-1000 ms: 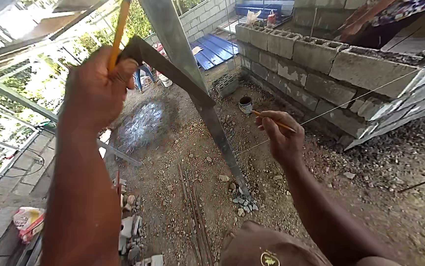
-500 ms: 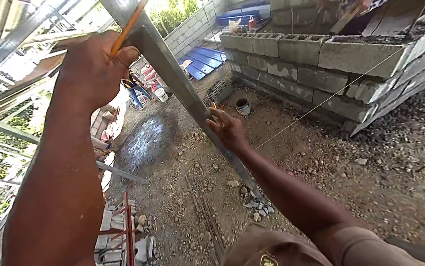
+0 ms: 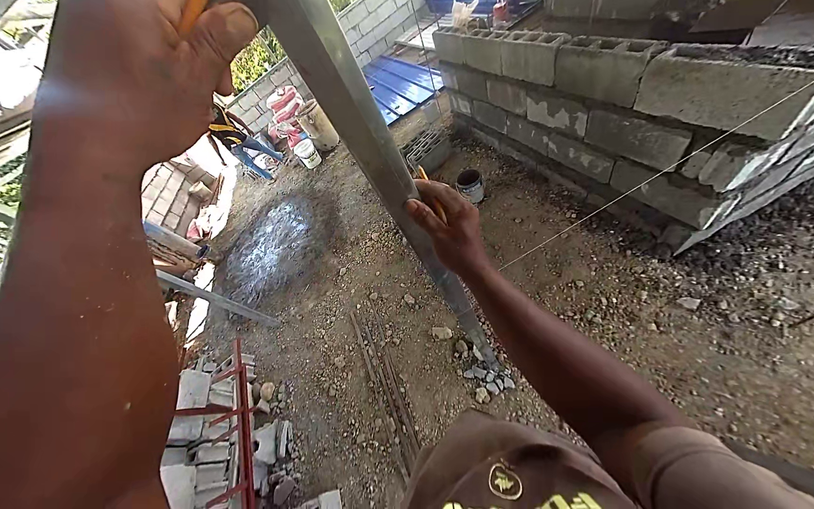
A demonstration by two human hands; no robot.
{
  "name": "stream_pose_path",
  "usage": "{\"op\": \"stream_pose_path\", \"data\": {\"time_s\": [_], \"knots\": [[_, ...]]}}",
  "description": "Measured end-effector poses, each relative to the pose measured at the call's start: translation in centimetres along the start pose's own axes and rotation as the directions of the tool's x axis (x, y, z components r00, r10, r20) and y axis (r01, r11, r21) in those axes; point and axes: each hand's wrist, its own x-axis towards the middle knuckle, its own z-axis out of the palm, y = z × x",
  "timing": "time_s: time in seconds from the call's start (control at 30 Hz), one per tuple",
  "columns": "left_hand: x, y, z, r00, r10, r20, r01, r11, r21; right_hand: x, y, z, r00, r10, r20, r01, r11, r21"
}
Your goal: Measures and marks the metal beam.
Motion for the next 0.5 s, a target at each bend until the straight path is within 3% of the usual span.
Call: {"op": "stream_pose_path", "data": {"time_s": [0.5], "knots": [[0.50,-0.15,0.29,1.000,0.028,-0.008,-0.028,0.999,0.025,0.06,0.17,-0.16,0.999,-0.045,0.005,0.046,0.997,-0.065]]}}
